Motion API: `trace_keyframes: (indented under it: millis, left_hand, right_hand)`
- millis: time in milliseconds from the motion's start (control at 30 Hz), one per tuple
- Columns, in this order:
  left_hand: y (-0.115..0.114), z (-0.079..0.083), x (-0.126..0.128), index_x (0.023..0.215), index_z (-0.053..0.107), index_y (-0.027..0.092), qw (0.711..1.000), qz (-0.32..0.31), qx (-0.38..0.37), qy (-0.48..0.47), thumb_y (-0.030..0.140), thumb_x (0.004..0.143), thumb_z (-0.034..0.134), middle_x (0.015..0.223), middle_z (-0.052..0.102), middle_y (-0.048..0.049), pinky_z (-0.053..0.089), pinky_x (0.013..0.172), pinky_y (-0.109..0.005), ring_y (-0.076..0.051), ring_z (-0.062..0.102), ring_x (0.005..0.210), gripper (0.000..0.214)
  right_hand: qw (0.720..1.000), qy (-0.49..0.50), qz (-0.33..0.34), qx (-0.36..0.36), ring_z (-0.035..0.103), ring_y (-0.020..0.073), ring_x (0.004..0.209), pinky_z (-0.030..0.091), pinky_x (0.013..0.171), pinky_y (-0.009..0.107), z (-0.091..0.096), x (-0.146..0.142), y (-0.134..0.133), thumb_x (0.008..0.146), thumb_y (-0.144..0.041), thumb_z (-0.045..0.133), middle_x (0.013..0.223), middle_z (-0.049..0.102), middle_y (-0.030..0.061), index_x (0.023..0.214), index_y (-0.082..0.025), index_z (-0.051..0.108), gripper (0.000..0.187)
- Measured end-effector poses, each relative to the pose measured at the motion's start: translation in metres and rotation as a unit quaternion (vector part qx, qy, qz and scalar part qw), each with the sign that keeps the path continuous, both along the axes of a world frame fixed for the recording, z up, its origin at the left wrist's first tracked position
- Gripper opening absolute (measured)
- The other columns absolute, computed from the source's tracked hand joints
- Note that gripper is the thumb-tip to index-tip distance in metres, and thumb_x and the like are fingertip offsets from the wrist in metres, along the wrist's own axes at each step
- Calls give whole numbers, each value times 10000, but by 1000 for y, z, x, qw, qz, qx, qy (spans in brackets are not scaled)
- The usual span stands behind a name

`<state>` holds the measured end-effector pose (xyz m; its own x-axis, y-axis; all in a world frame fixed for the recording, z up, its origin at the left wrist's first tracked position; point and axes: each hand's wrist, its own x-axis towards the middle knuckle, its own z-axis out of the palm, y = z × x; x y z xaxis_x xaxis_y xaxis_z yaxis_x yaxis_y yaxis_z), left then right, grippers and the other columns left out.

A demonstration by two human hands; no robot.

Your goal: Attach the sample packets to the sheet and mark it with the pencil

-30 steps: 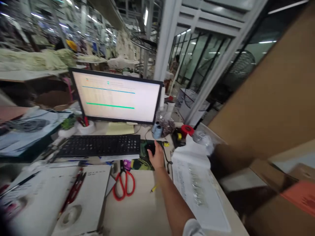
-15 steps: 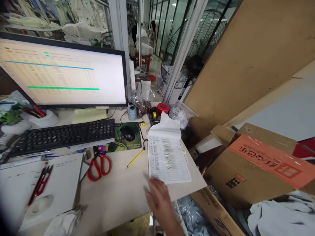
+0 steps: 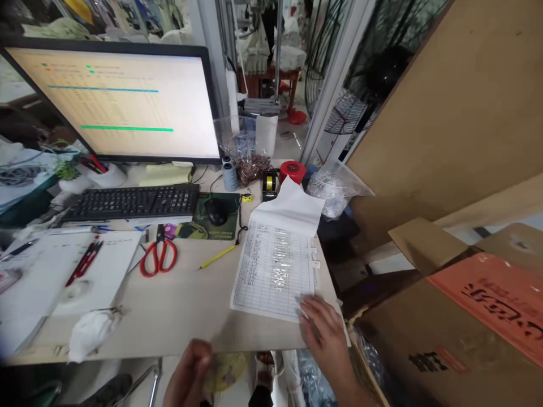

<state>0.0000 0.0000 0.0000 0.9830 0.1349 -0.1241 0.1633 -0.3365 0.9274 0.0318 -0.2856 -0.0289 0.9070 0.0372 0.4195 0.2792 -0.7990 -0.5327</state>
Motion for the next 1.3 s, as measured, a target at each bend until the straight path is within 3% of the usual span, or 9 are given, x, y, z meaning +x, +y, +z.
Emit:
trace_keyframes:
  millis: [133,233,400,733,1033,1300]
  left_hand:
    - [-55,-2,38,789,552,203,978,-116,106,-135,246,928,404,864,583,-34,398,798,-325,-188,544,853,207]
    - [-86,-5,57,836,546,183,961,-164,155,-162,130,909,415,899,581,-37,351,834,-352,-188,530,902,159]
    - [-114,-13,80,847,560,169,954,-172,204,-135,90,888,495,917,575,-28,317,820,-360,-183,512,886,110]
    - [-114,-12,101,797,615,198,950,-162,250,-98,133,864,580,921,585,-11,300,826,-381,-197,500,880,99]
    - [-83,-12,100,824,618,198,960,-92,242,-106,113,857,579,944,586,-22,294,833,-386,-200,508,896,99]
    - [-95,-9,96,807,609,202,955,-119,229,-144,103,849,605,892,591,2,277,852,-378,-181,508,865,108]
  right_hand:
    - [999,-16,14,26,571,225,1028,473,873,410,5,5,-1,883,-234,549,1039,667,49,1090,-250,623,220]
    - [999,5,34,33,569,211,965,459,832,379,7,11,5,888,-258,556,959,670,33,1063,-254,626,188]
    - [997,43,64,-1,549,185,812,389,749,337,8,29,13,901,-345,550,809,647,6,1001,-245,634,164]
    - [995,81,53,-35,502,177,724,274,709,336,12,52,22,894,-283,548,666,572,-11,746,-241,631,175]
    - [993,67,87,-50,524,169,728,271,713,330,17,61,18,902,-274,552,691,596,-23,801,-256,647,140]
    - [993,72,95,-27,530,168,728,284,716,334,16,62,16,880,-249,580,702,601,-19,804,-252,648,102]
